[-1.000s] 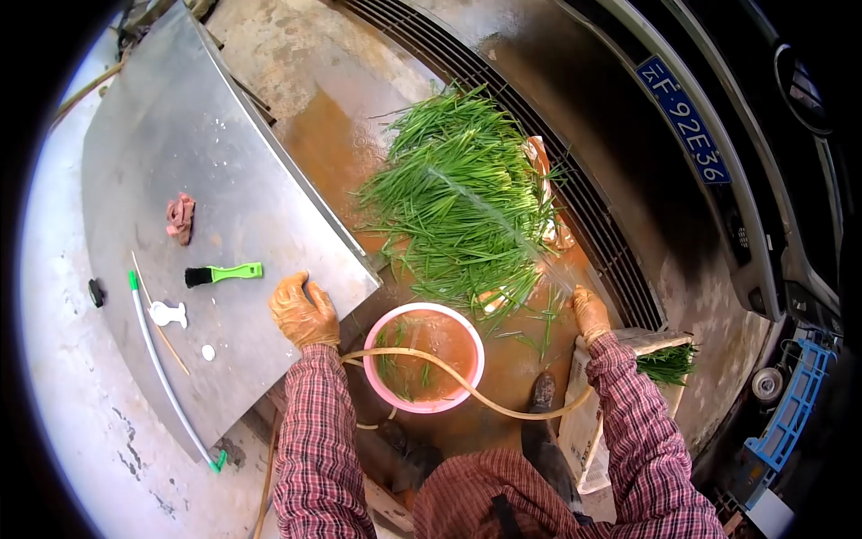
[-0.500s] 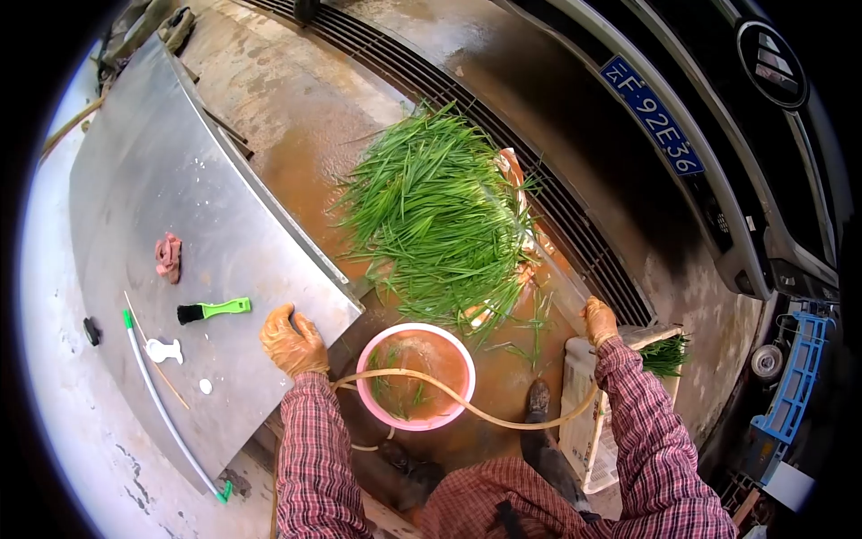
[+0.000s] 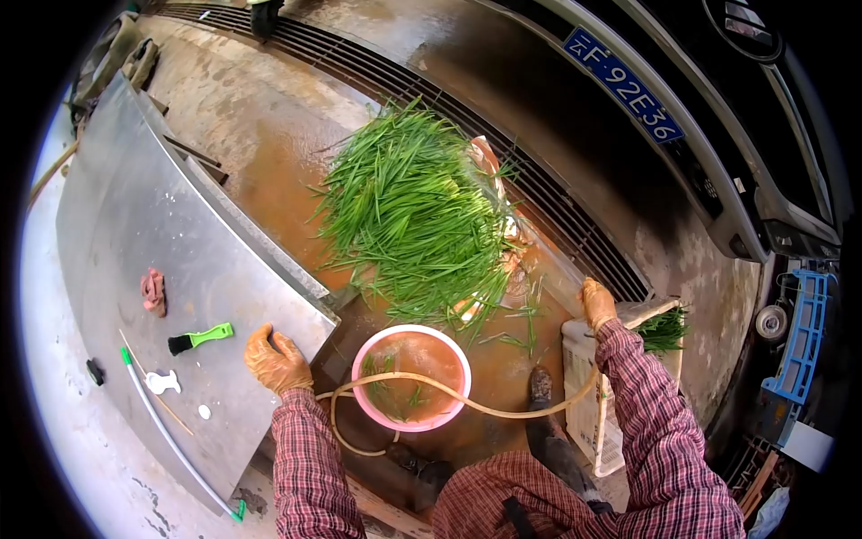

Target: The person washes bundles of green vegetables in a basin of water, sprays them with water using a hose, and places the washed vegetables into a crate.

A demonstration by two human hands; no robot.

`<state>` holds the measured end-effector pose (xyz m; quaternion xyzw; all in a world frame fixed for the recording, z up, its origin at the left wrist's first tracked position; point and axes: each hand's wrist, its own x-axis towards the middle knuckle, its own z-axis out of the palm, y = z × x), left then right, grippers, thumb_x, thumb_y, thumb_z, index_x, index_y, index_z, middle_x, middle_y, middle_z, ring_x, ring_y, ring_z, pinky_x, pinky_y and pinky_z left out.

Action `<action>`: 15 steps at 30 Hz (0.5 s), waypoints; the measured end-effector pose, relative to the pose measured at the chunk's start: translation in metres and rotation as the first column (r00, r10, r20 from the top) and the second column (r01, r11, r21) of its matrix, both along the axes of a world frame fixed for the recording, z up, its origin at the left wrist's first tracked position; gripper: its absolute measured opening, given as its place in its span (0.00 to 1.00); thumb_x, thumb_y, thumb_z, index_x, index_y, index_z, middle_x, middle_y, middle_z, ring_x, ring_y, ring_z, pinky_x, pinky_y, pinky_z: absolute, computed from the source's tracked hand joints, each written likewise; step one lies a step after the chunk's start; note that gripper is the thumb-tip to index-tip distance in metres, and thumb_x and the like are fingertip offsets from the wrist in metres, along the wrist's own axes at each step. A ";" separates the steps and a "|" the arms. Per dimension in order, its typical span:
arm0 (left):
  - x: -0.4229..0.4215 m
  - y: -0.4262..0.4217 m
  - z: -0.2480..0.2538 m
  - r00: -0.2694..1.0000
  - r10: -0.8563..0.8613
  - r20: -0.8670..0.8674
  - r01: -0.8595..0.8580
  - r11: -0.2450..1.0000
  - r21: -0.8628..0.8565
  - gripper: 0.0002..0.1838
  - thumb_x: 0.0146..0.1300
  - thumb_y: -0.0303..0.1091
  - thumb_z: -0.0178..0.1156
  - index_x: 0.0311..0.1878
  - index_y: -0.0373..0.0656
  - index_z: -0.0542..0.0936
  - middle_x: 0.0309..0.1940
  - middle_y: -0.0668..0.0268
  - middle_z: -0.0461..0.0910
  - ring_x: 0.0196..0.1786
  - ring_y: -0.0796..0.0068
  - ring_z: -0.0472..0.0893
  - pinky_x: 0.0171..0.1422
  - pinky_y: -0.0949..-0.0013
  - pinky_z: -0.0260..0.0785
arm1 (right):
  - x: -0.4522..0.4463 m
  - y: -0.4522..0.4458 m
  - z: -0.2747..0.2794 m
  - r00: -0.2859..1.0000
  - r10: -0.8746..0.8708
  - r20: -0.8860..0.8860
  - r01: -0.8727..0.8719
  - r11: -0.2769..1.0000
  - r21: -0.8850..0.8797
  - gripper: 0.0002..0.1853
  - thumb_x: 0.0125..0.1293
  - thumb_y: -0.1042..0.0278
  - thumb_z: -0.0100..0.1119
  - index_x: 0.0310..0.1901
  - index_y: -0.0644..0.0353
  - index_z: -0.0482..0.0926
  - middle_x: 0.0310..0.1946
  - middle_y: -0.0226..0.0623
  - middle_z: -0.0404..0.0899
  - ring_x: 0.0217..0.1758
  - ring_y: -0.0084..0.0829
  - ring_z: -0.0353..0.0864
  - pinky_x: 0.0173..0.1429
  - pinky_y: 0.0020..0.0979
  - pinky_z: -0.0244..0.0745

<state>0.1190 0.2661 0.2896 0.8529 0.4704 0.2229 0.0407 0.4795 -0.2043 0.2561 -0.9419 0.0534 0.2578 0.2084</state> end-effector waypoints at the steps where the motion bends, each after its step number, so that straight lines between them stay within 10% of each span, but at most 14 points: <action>1: -0.001 0.000 0.000 1.000 -0.006 -0.002 0.006 1.000 0.008 0.14 0.62 0.30 0.58 0.50 0.40 0.78 0.48 0.55 0.78 0.53 0.52 0.74 0.62 0.53 0.64 | 0.000 0.002 0.005 1.000 -0.004 -0.001 0.004 1.000 -0.001 0.29 0.71 0.45 0.37 0.33 0.61 0.83 0.35 0.53 0.83 0.43 0.52 0.80 0.52 0.43 0.70; 15: 0.000 0.000 0.000 1.000 -0.004 -0.008 0.004 1.000 0.017 0.14 0.64 0.34 0.56 0.49 0.37 0.79 0.47 0.54 0.78 0.53 0.52 0.75 0.63 0.53 0.63 | 0.002 0.016 0.017 0.997 -0.073 0.037 0.070 0.994 0.083 0.27 0.71 0.46 0.41 0.34 0.64 0.81 0.29 0.46 0.83 0.36 0.42 0.81 0.45 0.38 0.72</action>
